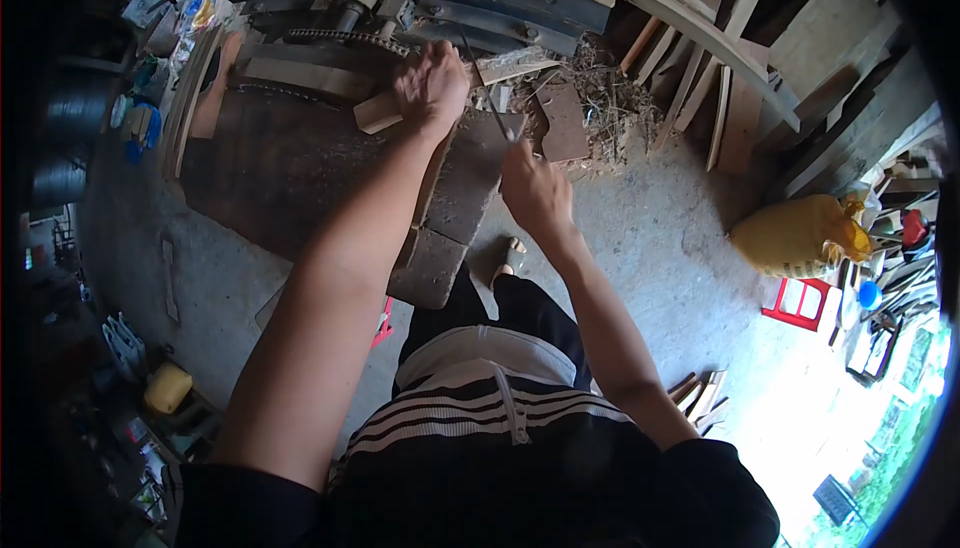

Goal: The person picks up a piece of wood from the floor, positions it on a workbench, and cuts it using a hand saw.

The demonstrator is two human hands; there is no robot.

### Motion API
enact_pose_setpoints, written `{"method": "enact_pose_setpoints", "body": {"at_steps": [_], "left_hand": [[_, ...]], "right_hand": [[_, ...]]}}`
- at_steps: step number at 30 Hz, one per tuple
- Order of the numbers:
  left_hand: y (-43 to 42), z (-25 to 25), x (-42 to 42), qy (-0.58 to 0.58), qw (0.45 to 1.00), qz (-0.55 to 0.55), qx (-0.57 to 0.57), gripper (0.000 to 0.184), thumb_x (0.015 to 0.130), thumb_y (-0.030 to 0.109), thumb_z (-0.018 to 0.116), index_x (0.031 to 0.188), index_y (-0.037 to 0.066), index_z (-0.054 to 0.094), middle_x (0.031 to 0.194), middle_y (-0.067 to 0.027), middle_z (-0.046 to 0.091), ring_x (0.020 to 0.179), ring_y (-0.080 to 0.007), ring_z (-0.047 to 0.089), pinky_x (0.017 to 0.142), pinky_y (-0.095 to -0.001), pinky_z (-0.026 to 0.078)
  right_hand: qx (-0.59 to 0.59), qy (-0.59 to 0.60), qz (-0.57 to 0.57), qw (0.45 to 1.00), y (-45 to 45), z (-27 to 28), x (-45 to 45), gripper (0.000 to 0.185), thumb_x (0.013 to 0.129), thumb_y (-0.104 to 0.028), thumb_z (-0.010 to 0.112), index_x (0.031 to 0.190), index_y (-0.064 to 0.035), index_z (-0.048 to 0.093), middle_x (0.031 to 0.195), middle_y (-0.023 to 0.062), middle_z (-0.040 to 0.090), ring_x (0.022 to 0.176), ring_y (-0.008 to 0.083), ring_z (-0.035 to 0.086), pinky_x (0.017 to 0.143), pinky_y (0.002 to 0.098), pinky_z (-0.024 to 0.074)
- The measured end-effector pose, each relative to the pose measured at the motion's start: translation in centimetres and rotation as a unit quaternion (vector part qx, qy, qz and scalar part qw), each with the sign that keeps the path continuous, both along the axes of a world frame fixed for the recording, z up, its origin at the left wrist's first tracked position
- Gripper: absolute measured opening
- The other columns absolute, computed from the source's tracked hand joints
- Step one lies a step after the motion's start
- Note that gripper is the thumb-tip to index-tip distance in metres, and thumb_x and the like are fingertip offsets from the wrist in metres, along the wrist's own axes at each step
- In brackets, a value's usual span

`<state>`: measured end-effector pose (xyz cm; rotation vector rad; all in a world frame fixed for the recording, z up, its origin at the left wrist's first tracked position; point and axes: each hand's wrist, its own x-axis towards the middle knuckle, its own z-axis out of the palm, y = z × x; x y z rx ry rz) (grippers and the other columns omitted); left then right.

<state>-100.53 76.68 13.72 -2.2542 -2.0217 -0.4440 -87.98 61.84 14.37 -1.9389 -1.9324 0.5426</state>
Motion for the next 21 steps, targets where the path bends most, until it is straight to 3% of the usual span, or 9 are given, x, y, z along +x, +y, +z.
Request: {"method": "enact_pose_setpoints", "body": {"at_steps": [4,8,13,16,21], "left_hand": [[-0.5,-0.1,-0.2,-0.012,1.0,0.014,-0.008,0.024,0.095,0.025,0.04,0.098,0.008,0.057,0.098,-0.0122,0.065,0.091,-0.0319,0.065,0.078,-0.0464,0.048],[-0.1,0.1,-0.3,0.005,1.0,0.002,0.003,0.025,0.095,0.027,0.04,0.097,0.009,0.058,0.098,-0.0122,0.065,0.089,-0.0319,0.065,0.079,-0.0465,0.047],[-0.3,0.2,0.1,-0.005,1.0,0.016,-0.008,0.026,0.095,0.027,0.04,0.097,0.009,0.058,0.1,-0.0132,0.064,0.09,-0.0331,0.064,0.08,-0.0469,0.048],[-0.1,-0.1,-0.2,-0.008,1.0,0.015,0.003,0.026,0.095,0.027,0.04,0.098,0.009,0.058,0.101,-0.0131,0.063,0.089,-0.0332,0.064,0.08,-0.0467,0.048],[-0.2,0.0,-0.1,0.005,1.0,0.008,-0.001,0.026,0.096,0.026,0.039,0.097,0.008,0.058,0.1,-0.0126,0.063,0.093,-0.0313,0.063,0.081,-0.0462,0.048]], "right_hand": [[-0.088,0.004,-0.019,0.996,0.5,0.1,0.2,0.025,0.096,-0.027,0.036,0.1,-0.0063,0.049,0.073,0.0234,0.066,0.07,0.0431,0.066,0.061,0.0545,0.0522],[-0.036,0.02,-0.027,0.999,5.4,-1.4,-1.3,0.029,0.096,-0.029,0.034,0.101,-0.0046,0.049,0.075,0.0244,0.066,0.072,0.0434,0.066,0.062,0.0555,0.0518],[-0.031,0.011,-0.008,0.999,1.2,-2.3,0.0,0.027,0.096,-0.026,0.035,0.099,-0.0039,0.05,0.074,0.0242,0.066,0.07,0.0426,0.067,0.061,0.0547,0.0524],[-0.042,0.018,-0.029,0.999,-0.3,0.0,0.0,0.026,0.096,-0.025,0.036,0.097,-0.004,0.051,0.073,0.023,0.066,0.068,0.0422,0.067,0.061,0.0542,0.0526],[-0.028,0.018,-0.045,0.998,4.4,-1.6,-1.1,0.028,0.096,-0.028,0.037,0.1,-0.0039,0.051,0.071,0.0232,0.065,0.068,0.0439,0.066,0.062,0.0542,0.0526]]}}
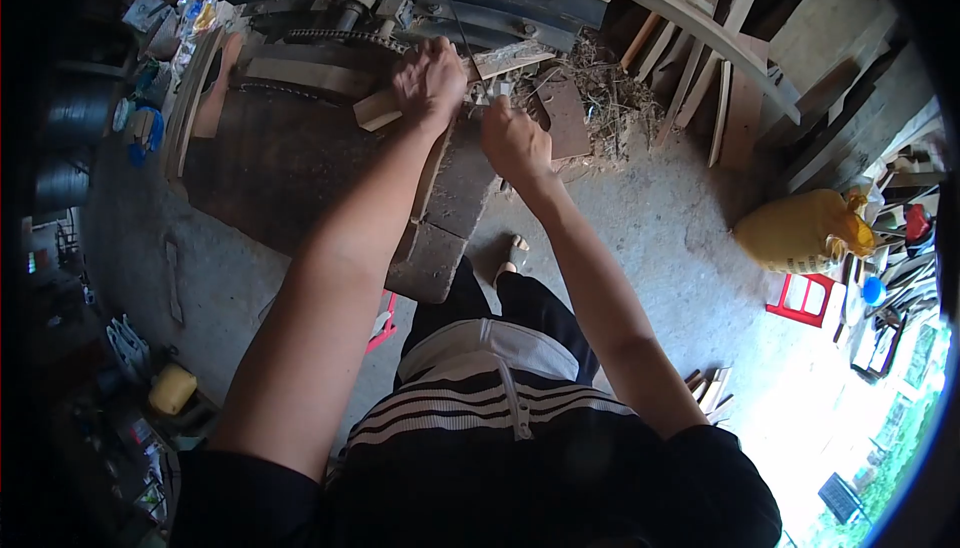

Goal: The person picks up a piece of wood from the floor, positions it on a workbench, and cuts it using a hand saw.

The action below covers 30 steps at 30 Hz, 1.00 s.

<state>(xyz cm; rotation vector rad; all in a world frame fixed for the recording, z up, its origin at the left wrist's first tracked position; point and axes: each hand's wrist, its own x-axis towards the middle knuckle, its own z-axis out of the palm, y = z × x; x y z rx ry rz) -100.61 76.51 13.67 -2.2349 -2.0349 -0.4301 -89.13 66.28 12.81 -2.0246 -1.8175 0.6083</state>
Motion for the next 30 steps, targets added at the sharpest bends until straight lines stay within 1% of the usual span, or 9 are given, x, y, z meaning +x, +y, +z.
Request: {"method": "enact_pose_setpoints", "body": {"at_steps": [3,5,8,12,18,19,22,27,30], "left_hand": [[0.2,-0.6,-0.1,-0.007,1.0,-0.003,0.029,0.026,0.096,0.029,0.04,0.098,0.009,0.057,0.099,-0.0136,0.064,0.085,-0.035,0.065,0.079,-0.0492,0.047],[0.3,-0.7,-0.2,-0.011,0.999,-0.003,0.037,0.026,0.096,0.029,0.041,0.098,0.009,0.057,0.099,-0.0135,0.064,0.085,-0.035,0.065,0.078,-0.0487,0.047],[0.0,-0.8,-0.5,-0.019,0.999,-0.01,0.036,0.024,0.095,0.028,0.041,0.098,0.009,0.057,0.099,-0.013,0.064,0.086,-0.0347,0.064,0.077,-0.0483,0.048],[0.1,-0.3,-0.3,-0.017,0.999,-0.01,0.031,0.027,0.096,0.03,0.04,0.098,0.009,0.057,0.101,-0.0132,0.063,0.088,-0.0343,0.064,0.078,-0.0492,0.047],[0.2,-0.7,-0.2,-0.007,0.999,-0.005,0.053,0.028,0.097,0.031,0.039,0.1,0.008,0.056,0.102,-0.0129,0.063,0.089,-0.034,0.063,0.078,-0.0489,0.047],[0.1,-0.5,-0.1,-0.027,0.999,0.007,0.016,0.026,0.096,0.029,0.041,0.097,0.008,0.055,0.1,-0.013,0.063,0.088,-0.0339,0.063,0.077,-0.0487,0.048],[0.0,-0.2,-0.3,-0.002,0.999,-0.025,0.035,0.022,0.095,0.024,0.042,0.094,0.008,0.057,0.099,-0.0115,0.063,0.089,-0.032,0.063,0.076,-0.046,0.048],[0.3,-0.8,-0.3,-0.005,0.997,-0.037,0.061,0.024,0.096,0.028,0.042,0.096,0.008,0.055,0.097,-0.0128,0.062,0.087,-0.0342,0.063,0.074,-0.0491,0.047],[0.3,-0.4,-0.2,0.003,0.999,-0.021,0.043,0.025,0.096,0.028,0.041,0.097,0.008,0.055,0.098,-0.0128,0.062,0.086,-0.0348,0.063,0.074,-0.0489,0.048]], "right_hand": [[0.03,0.017,-0.004,0.999,-1.0,0.5,0.3,0.03,0.096,-0.03,0.037,0.103,-0.0045,0.051,0.073,0.0245,0.065,0.07,0.0449,0.065,0.064,0.0549,0.0522],[-0.042,0.031,0.002,0.999,-3.9,1.9,1.2,0.028,0.096,-0.031,0.038,0.104,-0.0056,0.049,0.074,0.025,0.065,0.071,0.0447,0.065,0.065,0.0551,0.0519],[-0.062,0.007,0.006,0.998,-3.7,1.6,1.2,0.028,0.096,-0.032,0.038,0.104,-0.0067,0.048,0.076,0.0246,0.066,0.071,0.0443,0.066,0.065,0.0548,0.0516],[0.02,0.009,-0.006,1.0,0.9,0.1,-0.4,0.027,0.096,-0.029,0.037,0.1,-0.0046,0.048,0.074,0.0239,0.066,0.071,0.0435,0.066,0.066,0.0544,0.0519],[-0.032,0.004,-0.004,0.999,-4.3,2.2,0.9,0.021,0.095,-0.025,0.039,0.097,-0.0052,0.046,0.072,0.0245,0.065,0.071,0.0438,0.066,0.065,0.0531,0.0526],[-0.038,-0.002,-0.002,0.999,-4.8,2.1,0.9,0.02,0.095,-0.024,0.04,0.097,-0.0055,0.046,0.072,0.0245,0.065,0.071,0.044,0.066,0.065,0.0531,0.0527],[-0.03,0.004,0.0,1.0,-2.3,1.7,0.8,0.019,0.095,-0.024,0.04,0.097,-0.0056,0.046,0.072,0.025,0.065,0.071,0.0446,0.066,0.065,0.0539,0.0524],[0.03,0.024,-0.011,0.999,0.0,0.0,-0.1,0.021,0.095,-0.024,0.039,0.1,-0.0052,0.047,0.072,0.0253,0.065,0.071,0.0448,0.065,0.065,0.0545,0.0522],[-0.028,0.019,0.009,0.999,-3.3,1.0,0.8,0.023,0.095,-0.024,0.039,0.103,-0.0047,0.047,0.073,0.0249,0.065,0.072,0.0449,0.065,0.065,0.0553,0.0519]]}}
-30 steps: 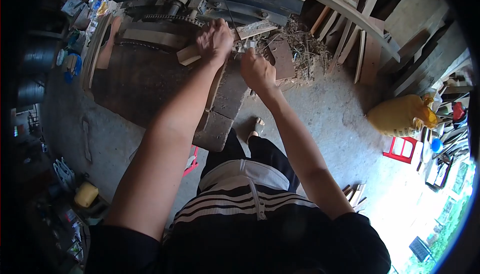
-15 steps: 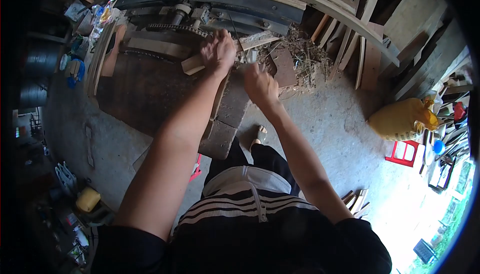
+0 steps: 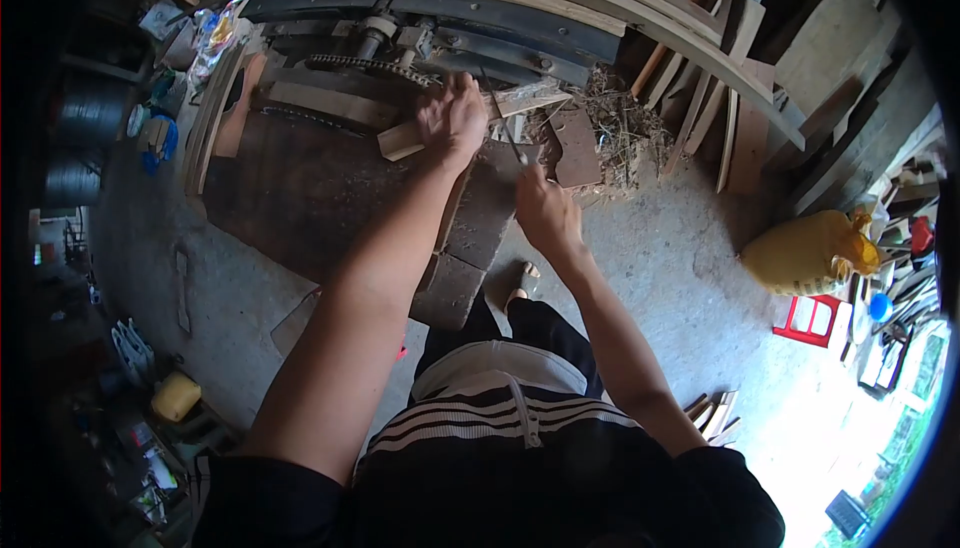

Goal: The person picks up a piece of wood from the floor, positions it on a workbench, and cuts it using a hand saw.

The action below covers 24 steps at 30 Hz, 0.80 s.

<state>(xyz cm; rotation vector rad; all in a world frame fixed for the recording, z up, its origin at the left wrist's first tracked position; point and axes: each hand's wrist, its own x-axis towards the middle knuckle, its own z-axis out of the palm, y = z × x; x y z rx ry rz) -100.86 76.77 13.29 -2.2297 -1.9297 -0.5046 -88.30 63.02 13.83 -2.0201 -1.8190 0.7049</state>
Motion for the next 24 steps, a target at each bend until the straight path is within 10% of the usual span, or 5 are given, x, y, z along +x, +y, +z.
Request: {"method": "enact_pose_setpoints", "body": {"at_steps": [24], "left_hand": [[0.2,-0.2,0.1,-0.001,1.0,0.0,-0.004,0.024,0.096,0.028,0.042,0.097,0.009,0.056,0.099,-0.0121,0.063,0.091,-0.034,0.063,0.079,-0.0485,0.047]], "right_hand": [[0.033,0.017,-0.023,0.999,0.9,-0.1,-0.5,0.024,0.095,-0.027,0.042,0.1,-0.0051,0.051,0.072,0.0246,0.065,0.07,0.0439,0.066,0.065,0.0548,0.0521]]}}
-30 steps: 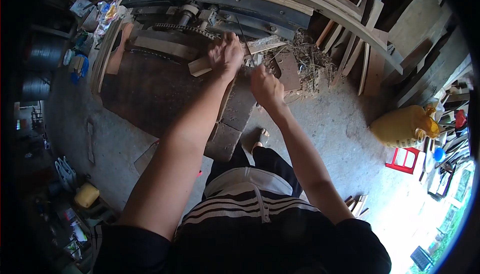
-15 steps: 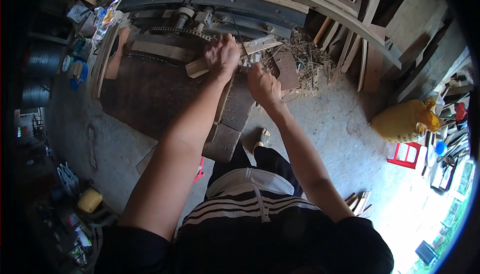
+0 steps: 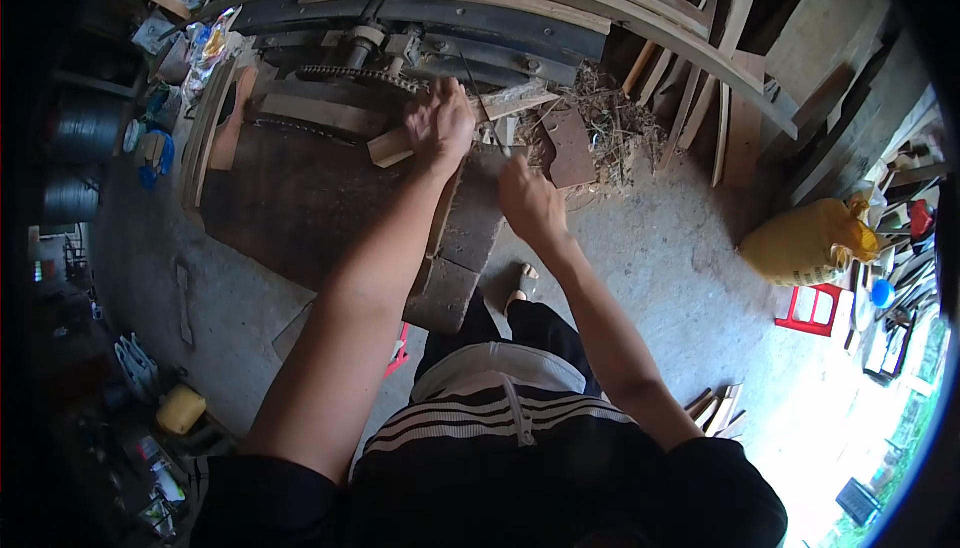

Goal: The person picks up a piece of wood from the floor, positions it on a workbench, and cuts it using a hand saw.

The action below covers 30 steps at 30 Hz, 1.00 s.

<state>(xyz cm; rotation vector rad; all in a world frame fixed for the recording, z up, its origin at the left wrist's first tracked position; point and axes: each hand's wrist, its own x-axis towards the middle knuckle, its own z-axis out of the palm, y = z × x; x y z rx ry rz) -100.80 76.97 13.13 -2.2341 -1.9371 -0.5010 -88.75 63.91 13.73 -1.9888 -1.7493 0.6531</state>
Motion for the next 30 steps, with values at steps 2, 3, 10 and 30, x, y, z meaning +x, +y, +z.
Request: {"method": "enact_pose_setpoints", "body": {"at_steps": [2,3,10,30], "left_hand": [[-0.1,-0.5,-0.1,-0.002,1.0,0.006,0.011,0.024,0.096,0.028,0.042,0.097,0.008,0.056,0.1,-0.0121,0.063,0.091,-0.0339,0.062,0.079,-0.0489,0.047],[-0.3,-0.3,-0.1,-0.011,1.0,0.003,0.018,0.023,0.096,0.028,0.043,0.098,0.008,0.056,0.099,-0.0119,0.063,0.091,-0.0336,0.062,0.078,-0.0487,0.047],[-0.2,0.4,-0.1,0.009,1.0,-0.007,-0.002,0.024,0.095,0.028,0.044,0.095,0.008,0.056,0.097,-0.0122,0.063,0.09,-0.0328,0.062,0.076,-0.048,0.047],[-0.3,-0.1,-0.2,0.005,1.0,-0.008,0.03,0.023,0.096,0.028,0.043,0.093,0.009,0.056,0.098,-0.0111,0.062,0.09,-0.0319,0.062,0.077,-0.0476,0.047]], "right_hand": [[-0.035,-0.001,0.0,0.999,-1.9,-0.2,0.7,0.025,0.094,-0.028,0.045,0.1,-0.004,0.049,0.072,0.0252,0.065,0.07,0.0443,0.066,0.065,0.0548,0.0521],[-0.045,-0.005,0.009,0.999,-2.0,0.4,0.7,0.025,0.095,-0.026,0.042,0.099,-0.0024,0.05,0.073,0.0252,0.065,0.071,0.0443,0.066,0.066,0.0554,0.0517],[0.065,-0.027,-0.016,0.997,2.7,-0.5,-1.1,0.029,0.096,-0.029,0.037,0.1,-0.0042,0.051,0.075,0.0243,0.066,0.073,0.0436,0.066,0.066,0.054,0.0518],[-0.055,-0.003,0.011,0.998,-1.6,-0.1,0.5,0.025,0.096,-0.029,0.038,0.106,-0.0069,0.045,0.073,0.0259,0.065,0.069,0.0465,0.064,0.063,0.0557,0.0507]]}}
